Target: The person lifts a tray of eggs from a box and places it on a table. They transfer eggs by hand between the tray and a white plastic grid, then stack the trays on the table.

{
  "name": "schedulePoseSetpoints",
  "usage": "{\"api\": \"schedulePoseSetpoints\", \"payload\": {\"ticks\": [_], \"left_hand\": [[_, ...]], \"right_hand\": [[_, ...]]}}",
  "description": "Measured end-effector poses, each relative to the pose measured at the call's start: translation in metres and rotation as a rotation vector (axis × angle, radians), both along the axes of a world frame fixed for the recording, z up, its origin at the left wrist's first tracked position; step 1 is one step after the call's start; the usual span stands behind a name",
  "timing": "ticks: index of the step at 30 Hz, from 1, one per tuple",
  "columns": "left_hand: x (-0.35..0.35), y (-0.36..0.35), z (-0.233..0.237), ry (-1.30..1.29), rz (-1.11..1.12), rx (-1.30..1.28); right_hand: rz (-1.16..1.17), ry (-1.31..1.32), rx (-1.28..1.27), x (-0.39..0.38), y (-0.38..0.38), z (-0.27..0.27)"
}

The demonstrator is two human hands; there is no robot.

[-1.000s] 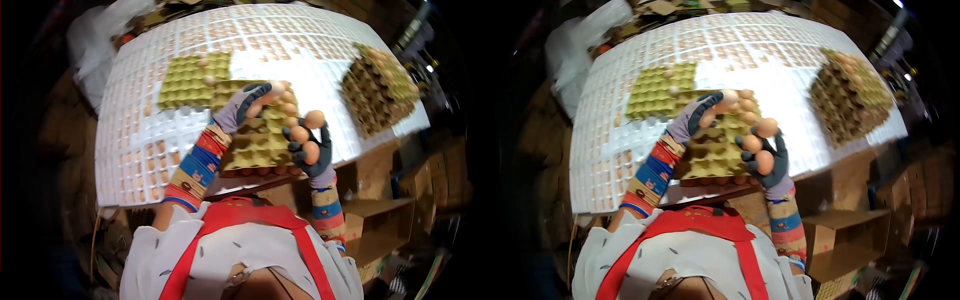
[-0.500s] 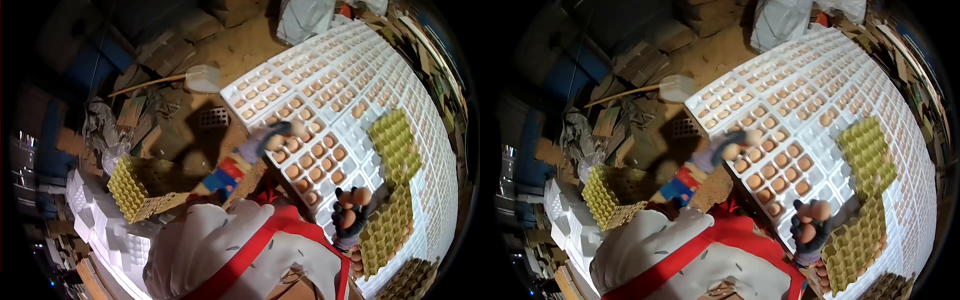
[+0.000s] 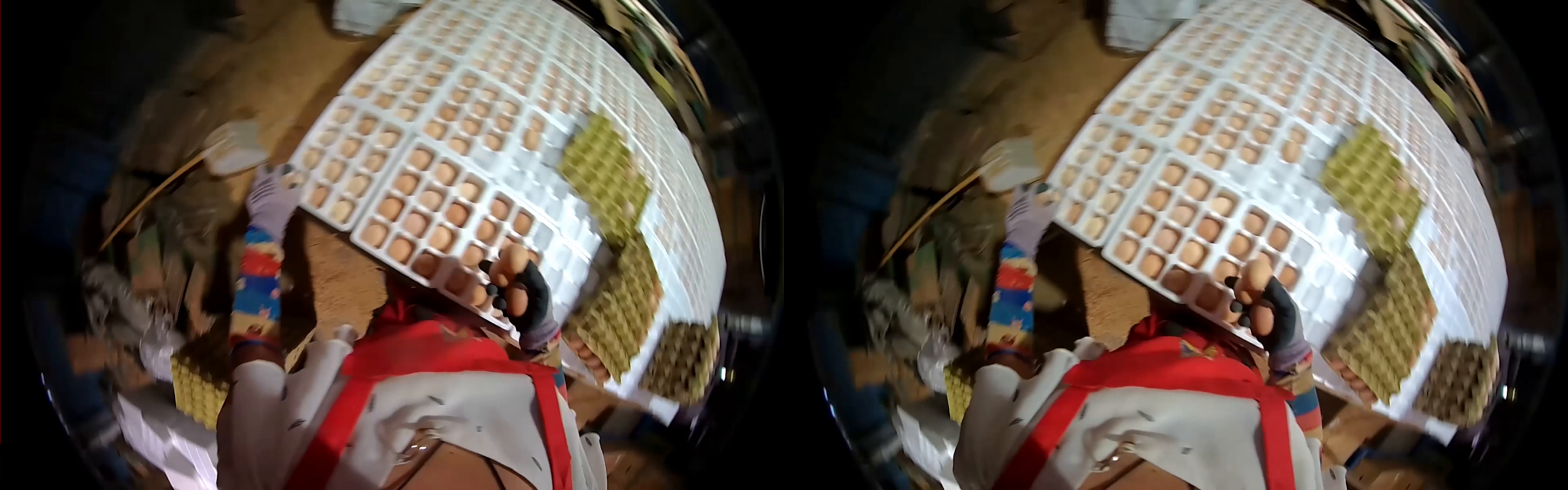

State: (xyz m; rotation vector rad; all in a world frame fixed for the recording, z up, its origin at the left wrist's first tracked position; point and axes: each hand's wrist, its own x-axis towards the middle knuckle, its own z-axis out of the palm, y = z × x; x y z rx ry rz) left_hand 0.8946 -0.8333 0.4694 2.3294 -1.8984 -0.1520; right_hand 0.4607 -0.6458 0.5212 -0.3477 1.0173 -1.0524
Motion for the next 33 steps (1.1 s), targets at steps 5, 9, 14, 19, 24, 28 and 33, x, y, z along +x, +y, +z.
{"api": "schedulePoseSetpoints", "payload": {"ticks": [5, 9, 14, 19, 24, 28, 33], "left_hand": [[-0.061, -0.021, 0.008, 1.147, 0.013, 0.048], [-0.193, -0.03, 0.005, 0.977, -0.569, -0.075], [-0.305, -0.067, -0.006, 0.307, -0.79, 0.022], [-0.333, -0.092, 0.013, 0.723, -0.653, 0.251], [-0.412, -0.12, -0.057, 1.625, -0.471, 0.177], [-0.416, -0.096, -0.054, 0.993, -0.939, -0.169], [-0.418, -0.112, -0.043, 0.393, -0.753, -0.297]], "right_hand": [[-0.12, 0.671, -0.02, -0.05, -0.046, -0.02], [-0.156, 1.698, -0.272, -0.045, -0.126, -0.042], [-0.023, 1.918, -0.09, -0.046, -0.144, -0.056], [0.051, 1.839, -0.036, -0.066, -0.153, -0.05], [-0.852, 0.461, 0.047, -0.128, -0.189, -0.117], [-0.789, 0.453, -0.147, -0.096, -0.171, -0.07], [-0.52, 1.581, -0.556, -0.083, -0.191, -0.072]]}}
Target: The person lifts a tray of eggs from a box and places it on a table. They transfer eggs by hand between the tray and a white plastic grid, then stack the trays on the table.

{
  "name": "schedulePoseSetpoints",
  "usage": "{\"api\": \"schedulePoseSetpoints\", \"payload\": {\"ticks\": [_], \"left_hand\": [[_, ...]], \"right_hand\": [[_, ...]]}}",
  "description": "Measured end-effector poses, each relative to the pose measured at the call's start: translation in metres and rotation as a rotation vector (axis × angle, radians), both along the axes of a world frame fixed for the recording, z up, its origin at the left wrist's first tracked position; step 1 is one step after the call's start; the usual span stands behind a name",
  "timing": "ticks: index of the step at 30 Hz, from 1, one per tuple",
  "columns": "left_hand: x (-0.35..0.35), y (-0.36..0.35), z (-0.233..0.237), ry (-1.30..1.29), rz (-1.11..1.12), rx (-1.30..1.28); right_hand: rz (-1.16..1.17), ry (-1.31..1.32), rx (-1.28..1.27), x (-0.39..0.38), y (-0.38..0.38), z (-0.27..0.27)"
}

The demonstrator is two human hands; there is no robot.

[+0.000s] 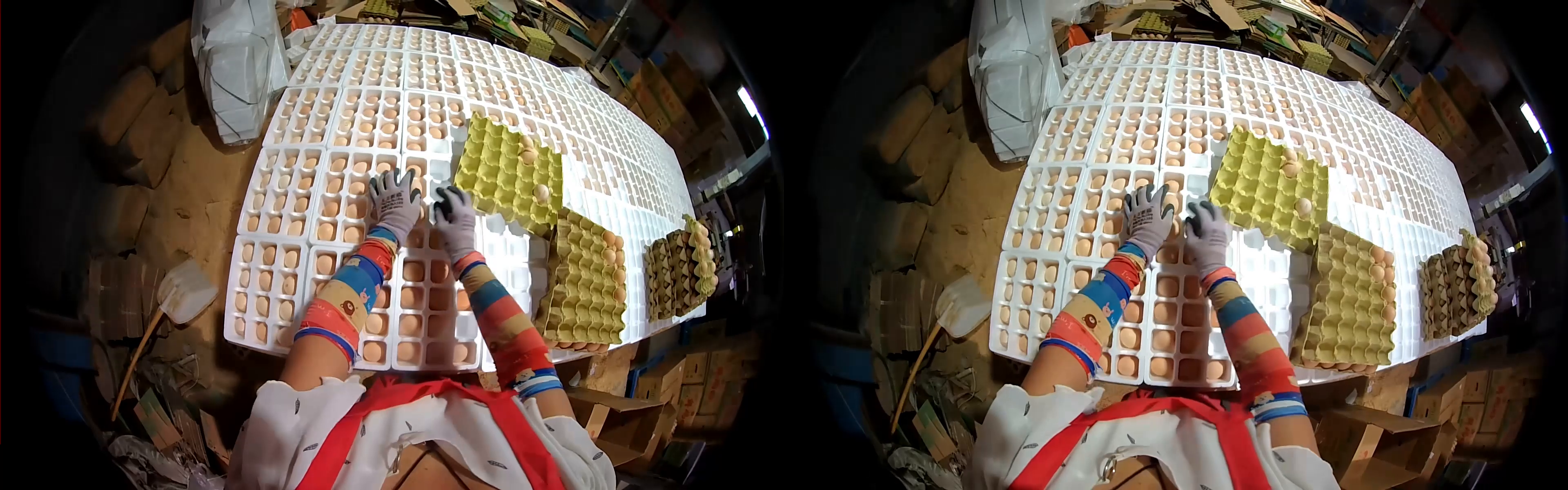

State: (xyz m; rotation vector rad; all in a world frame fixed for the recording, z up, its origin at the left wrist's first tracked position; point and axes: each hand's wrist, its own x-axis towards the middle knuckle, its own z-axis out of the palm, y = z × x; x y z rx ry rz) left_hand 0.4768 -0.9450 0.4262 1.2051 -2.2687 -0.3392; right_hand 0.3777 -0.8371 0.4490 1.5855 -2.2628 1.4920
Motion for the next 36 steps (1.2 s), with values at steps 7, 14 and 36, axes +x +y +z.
{"api": "schedulePoseSetpoints", "payload": {"ticks": [7, 14, 36], "left_hand": [[-0.003, -0.031, 0.012, -0.417, -0.111, 0.046], [-0.017, -0.044, 0.023, -0.518, -0.137, 0.243], [-0.147, 0.017, 0.102, 0.606, 0.105, 0.38]], "right_hand": [[0.003, 0.202, 0.136, -0.004, 0.027, 0.0], [-0.172, 0.239, 0.094, -0.118, 0.093, 0.075], [-0.02, -0.476, 0.31, -0.373, 0.066, 0.021]]}}
